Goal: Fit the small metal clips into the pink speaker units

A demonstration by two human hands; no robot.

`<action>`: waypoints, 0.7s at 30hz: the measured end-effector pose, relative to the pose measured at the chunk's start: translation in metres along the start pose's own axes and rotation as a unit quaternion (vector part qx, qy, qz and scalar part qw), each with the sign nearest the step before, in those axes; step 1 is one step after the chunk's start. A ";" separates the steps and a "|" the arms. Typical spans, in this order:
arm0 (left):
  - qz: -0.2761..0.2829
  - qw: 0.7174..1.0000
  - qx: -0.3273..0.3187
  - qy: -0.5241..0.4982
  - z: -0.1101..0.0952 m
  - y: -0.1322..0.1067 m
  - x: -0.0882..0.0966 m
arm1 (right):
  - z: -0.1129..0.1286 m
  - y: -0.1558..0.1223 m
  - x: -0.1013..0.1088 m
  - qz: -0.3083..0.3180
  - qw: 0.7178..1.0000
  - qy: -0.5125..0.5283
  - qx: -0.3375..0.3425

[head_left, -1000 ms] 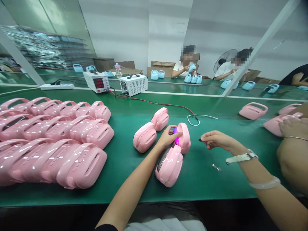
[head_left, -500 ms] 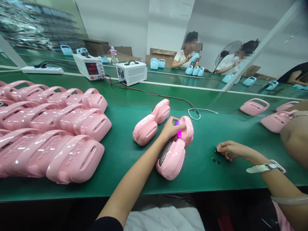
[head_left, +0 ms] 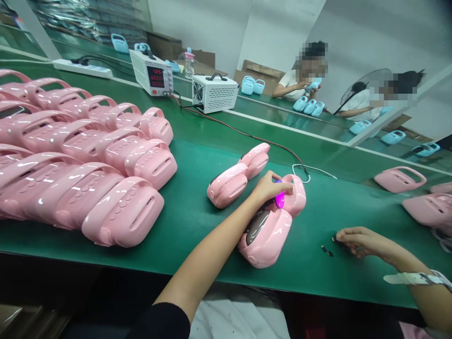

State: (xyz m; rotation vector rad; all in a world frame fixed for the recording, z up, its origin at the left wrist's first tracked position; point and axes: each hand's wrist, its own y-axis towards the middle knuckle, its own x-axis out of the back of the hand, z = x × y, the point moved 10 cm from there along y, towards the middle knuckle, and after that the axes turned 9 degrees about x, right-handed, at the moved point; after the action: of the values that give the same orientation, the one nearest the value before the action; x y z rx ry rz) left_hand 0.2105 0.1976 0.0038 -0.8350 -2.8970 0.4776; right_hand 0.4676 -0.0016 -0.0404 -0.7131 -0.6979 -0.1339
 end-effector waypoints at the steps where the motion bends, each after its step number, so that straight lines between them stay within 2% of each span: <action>1: -0.002 1.000 0.001 -0.002 0.000 0.000 0.000 | 0.004 0.000 0.001 -0.004 1.000 -0.011 0.005; 3: -0.008 1.000 0.004 -0.006 0.002 -0.001 0.000 | 0.020 -0.005 0.006 -0.034 0.998 -0.037 0.029; 6: -0.014 1.000 0.009 -0.008 0.004 0.000 0.000 | 0.069 -0.029 0.001 -0.091 0.988 -0.049 0.116; 8: -0.013 1.000 0.012 -0.006 0.005 0.002 -0.001 | 0.107 -0.052 -0.026 -0.096 0.977 -0.014 0.192; 10: -0.007 1.000 0.010 -0.004 0.005 0.002 -0.002 | 0.137 -0.075 -0.068 -0.088 0.960 0.066 0.256; 12: -0.003 1.000 0.004 -0.004 0.002 0.001 -0.003 | 0.162 -0.094 -0.111 -0.098 0.921 0.179 0.333; 13: -0.002 1.000 0.000 -0.004 0.001 0.000 -0.003 | 0.170 -0.103 -0.127 -0.126 0.896 0.213 0.369; 16: -0.006 1.000 -0.008 -0.006 -0.004 -0.005 0.000 | 0.173 -0.106 -0.166 -0.187 0.867 0.261 0.380; 18: -0.008 1.000 -0.010 -0.007 -0.007 -0.008 0.001 | 0.170 -0.098 -0.178 -0.163 0.846 0.350 0.368; 21: -0.010 1.000 -0.006 -0.009 -0.009 -0.011 0.002 | 0.168 -0.083 -0.176 -0.095 0.779 0.523 0.333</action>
State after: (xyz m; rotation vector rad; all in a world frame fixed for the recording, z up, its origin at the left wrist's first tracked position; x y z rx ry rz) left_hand 0.2052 0.1923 0.0156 -0.8067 -2.9251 0.4699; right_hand 0.2127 0.0229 -0.0139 0.1831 0.2918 -0.4053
